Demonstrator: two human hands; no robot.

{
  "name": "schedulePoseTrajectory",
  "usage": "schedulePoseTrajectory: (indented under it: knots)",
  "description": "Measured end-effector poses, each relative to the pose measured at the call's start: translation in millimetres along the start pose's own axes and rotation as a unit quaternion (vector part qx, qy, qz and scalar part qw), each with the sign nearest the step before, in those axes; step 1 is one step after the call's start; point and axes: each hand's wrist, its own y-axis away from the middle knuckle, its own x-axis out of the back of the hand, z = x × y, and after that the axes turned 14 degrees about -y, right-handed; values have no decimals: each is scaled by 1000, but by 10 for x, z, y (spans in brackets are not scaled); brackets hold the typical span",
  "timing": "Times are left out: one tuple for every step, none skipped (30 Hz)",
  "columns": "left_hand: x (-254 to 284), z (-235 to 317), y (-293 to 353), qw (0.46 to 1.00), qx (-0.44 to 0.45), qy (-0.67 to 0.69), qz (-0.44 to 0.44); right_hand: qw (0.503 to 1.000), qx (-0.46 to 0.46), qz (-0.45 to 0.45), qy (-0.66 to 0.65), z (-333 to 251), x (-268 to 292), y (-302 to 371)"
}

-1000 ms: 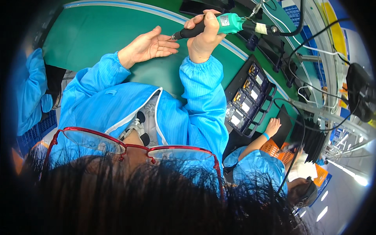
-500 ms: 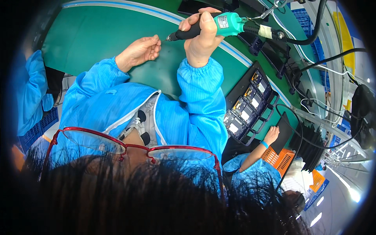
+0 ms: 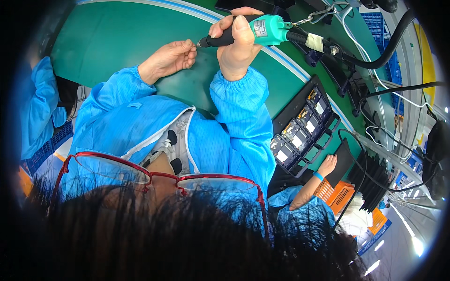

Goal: Assembling components into electronic device housings using an electric screwdriver on a production line.

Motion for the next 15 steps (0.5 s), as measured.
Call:
schedulePoseTrajectory:
  knots:
    - [4,3,13,1000,-1,0,-2,1000,-3,-1,0,6,-17,-1]
    - [12,4,20,1000,-2,1,0,1000,-3,-2,-1,11,-35,-4]
    - [37,46,38,1000,0,4,-3,1000,-2,-1,-2,27,-84,-23]
    - [57,90,58,1000,1,7,-5,1000,-2,-1,-3,41,-130,-43]
    - [69,136,80,1000,2,6,-5,1000,2,0,-5,52,-174,-64]
    - [70,139,86,1000,7,7,1,1000,5,1,-6,56,-182,-65]
    - [67,142,92,1000,13,7,6,1000,3,0,-6,58,-187,-65]
    - [59,150,100,1000,12,8,7,1000,1,0,-9,58,-192,-65]
    - [48,165,109,1000,15,7,8,1000,0,1,-13,57,-194,-66]
    - [33,178,116,1000,18,6,9,1000,-1,1,-13,54,-199,-69]
    - [12,189,121,1000,18,7,9,1000,-3,3,-10,48,-205,-73]
    - [-3,198,128,1000,17,6,19,1000,-5,4,-8,52,-210,-74]
    - [-15,205,131,999,16,5,28,1000,-5,4,-8,54,-212,-72]
    - [-23,208,132,999,16,5,29,1000,-11,7,-12,53,-214,-68]
    - [-34,209,132,999,13,2,34,1000,-15,10,-15,48,-216,-63]
